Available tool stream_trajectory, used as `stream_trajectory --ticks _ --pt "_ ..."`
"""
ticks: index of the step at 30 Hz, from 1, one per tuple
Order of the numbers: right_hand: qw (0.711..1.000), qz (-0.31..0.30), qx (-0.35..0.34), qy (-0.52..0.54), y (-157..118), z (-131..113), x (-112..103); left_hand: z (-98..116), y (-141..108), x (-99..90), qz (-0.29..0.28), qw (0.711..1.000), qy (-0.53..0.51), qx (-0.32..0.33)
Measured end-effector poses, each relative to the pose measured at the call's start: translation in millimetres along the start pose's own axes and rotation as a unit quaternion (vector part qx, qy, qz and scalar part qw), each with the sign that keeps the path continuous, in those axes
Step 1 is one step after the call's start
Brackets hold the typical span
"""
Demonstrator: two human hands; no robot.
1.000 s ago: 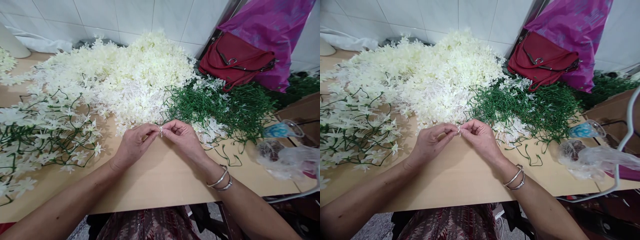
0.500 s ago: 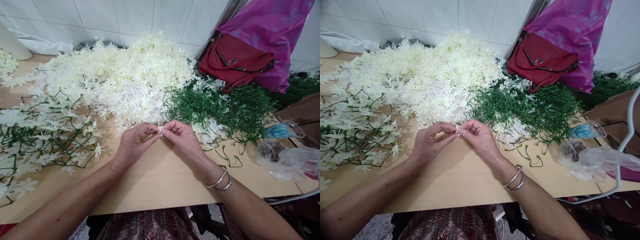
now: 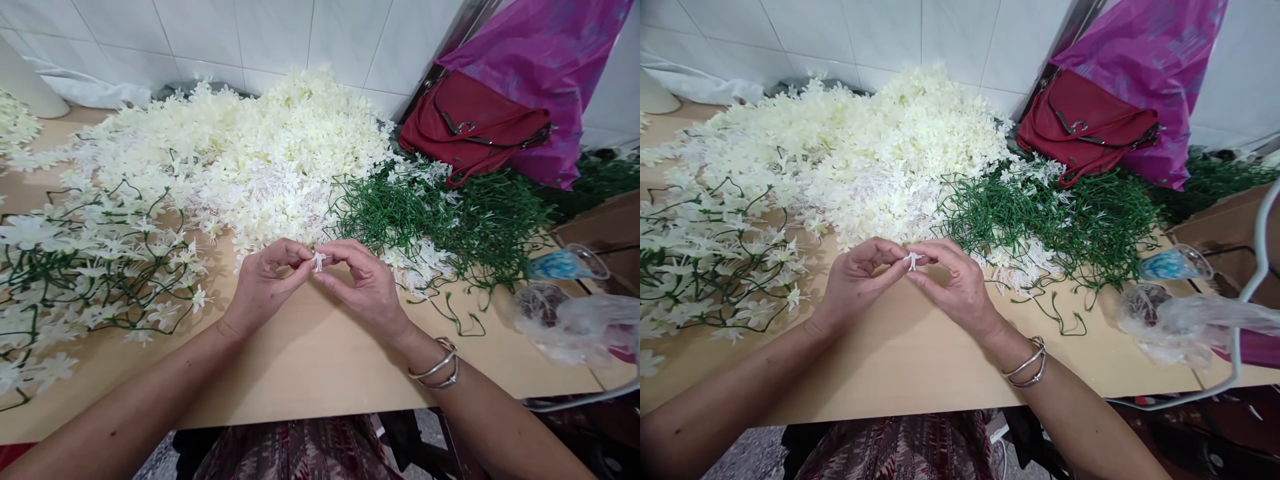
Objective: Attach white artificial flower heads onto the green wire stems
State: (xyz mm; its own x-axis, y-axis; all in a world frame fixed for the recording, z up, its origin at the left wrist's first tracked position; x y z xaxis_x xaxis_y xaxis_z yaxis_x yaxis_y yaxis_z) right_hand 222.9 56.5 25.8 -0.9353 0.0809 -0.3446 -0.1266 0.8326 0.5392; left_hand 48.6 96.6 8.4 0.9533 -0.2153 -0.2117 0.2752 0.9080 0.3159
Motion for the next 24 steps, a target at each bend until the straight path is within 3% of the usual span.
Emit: stream_trajectory --ticks 8,13,16,18,21,24 --pt "0.987 0.031 -0.099 -0.122 0 0 -4 -12 0 6.1 -0.070 0.989 -0.126 -0.022" --pt "0.993 0.106 -0.023 -0.054 4 12 -18 -9 -2 4.3 -0.060 0.992 -0.107 -0.014" --pt "0.983 0.179 0.033 0.010 6 24 -32 -4 -2 1.9 -0.012 0.999 -0.033 0.017" --pt "0.974 0.217 0.050 0.030 8 30 -42 0 -1 1.9 0.016 0.996 0.056 0.072" --pt "0.966 0.250 0.057 0.037 8 36 -53 5 2 5.9 0.011 0.969 0.186 0.161" --pt "0.962 0.266 0.046 0.041 7 38 -59 6 5 10.7 -0.013 0.937 0.277 0.211"
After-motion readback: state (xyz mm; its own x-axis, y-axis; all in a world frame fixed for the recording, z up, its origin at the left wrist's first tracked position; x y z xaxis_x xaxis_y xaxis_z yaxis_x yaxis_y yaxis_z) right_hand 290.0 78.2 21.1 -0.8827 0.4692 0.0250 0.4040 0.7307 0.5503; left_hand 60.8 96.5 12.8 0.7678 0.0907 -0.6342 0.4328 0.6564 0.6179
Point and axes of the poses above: each hand's wrist, its own y-axis towards the middle knuckle, its own x-axis out of the palm, z = x × y, the point moved 3 cm from there along y, towards the middle knuckle, and after that the axes turned 4 degrees about -x, right-handed, at the moved point
